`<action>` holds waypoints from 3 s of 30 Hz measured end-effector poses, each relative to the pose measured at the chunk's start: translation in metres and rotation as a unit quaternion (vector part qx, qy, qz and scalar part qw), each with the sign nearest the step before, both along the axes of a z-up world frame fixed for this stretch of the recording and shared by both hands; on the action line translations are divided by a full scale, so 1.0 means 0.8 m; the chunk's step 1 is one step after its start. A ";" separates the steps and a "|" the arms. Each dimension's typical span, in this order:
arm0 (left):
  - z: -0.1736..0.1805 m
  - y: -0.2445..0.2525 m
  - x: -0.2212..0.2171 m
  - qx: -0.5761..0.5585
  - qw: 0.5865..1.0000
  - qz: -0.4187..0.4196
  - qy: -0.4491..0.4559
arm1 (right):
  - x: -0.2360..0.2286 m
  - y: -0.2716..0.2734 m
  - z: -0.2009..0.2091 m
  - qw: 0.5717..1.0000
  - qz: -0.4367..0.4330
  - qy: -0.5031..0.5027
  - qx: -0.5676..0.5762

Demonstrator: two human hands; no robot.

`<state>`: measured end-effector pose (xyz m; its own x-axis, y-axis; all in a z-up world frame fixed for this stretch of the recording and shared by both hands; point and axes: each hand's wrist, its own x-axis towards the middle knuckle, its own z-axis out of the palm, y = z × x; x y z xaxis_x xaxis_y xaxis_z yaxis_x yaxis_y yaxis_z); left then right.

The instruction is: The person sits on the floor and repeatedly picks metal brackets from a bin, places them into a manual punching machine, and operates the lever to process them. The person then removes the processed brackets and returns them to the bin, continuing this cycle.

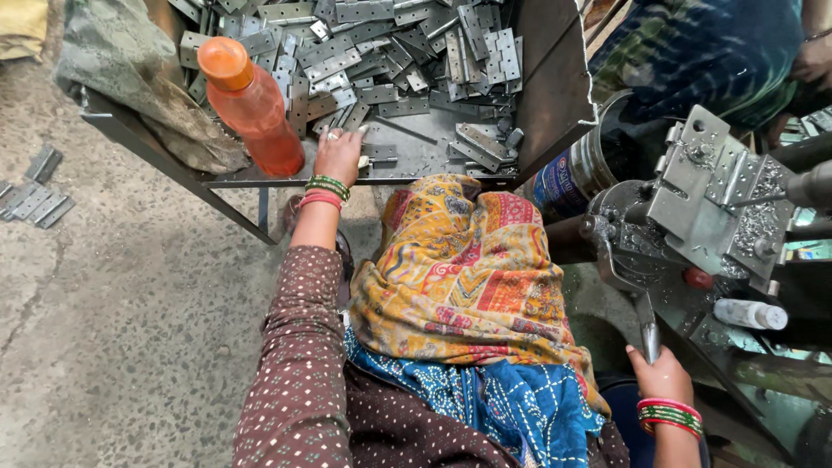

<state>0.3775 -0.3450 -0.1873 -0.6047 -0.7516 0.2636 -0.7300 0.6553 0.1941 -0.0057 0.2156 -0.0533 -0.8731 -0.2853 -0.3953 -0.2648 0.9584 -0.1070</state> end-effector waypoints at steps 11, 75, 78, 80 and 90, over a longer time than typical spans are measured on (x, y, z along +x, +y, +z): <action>-0.002 0.042 -0.008 -0.019 0.997 0.051 0.057 | -0.024 0.024 -0.038 0.998 0.033 0.044 0.034; 0.271 0.398 -0.511 0.050 0.952 -0.301 -0.030 | -0.031 0.022 -0.012 0.995 0.069 0.020 -0.070; 0.269 0.396 -0.508 0.043 0.953 -0.301 -0.001 | -0.025 0.036 -0.061 0.997 0.038 0.012 -0.069; 0.269 0.395 -0.511 0.067 0.948 -0.311 -0.002 | -0.017 0.039 -0.105 0.994 0.023 0.018 -0.105; 0.258 0.407 -0.508 0.025 0.946 -0.314 0.072 | -0.021 0.048 -0.153 0.990 0.021 0.021 -0.138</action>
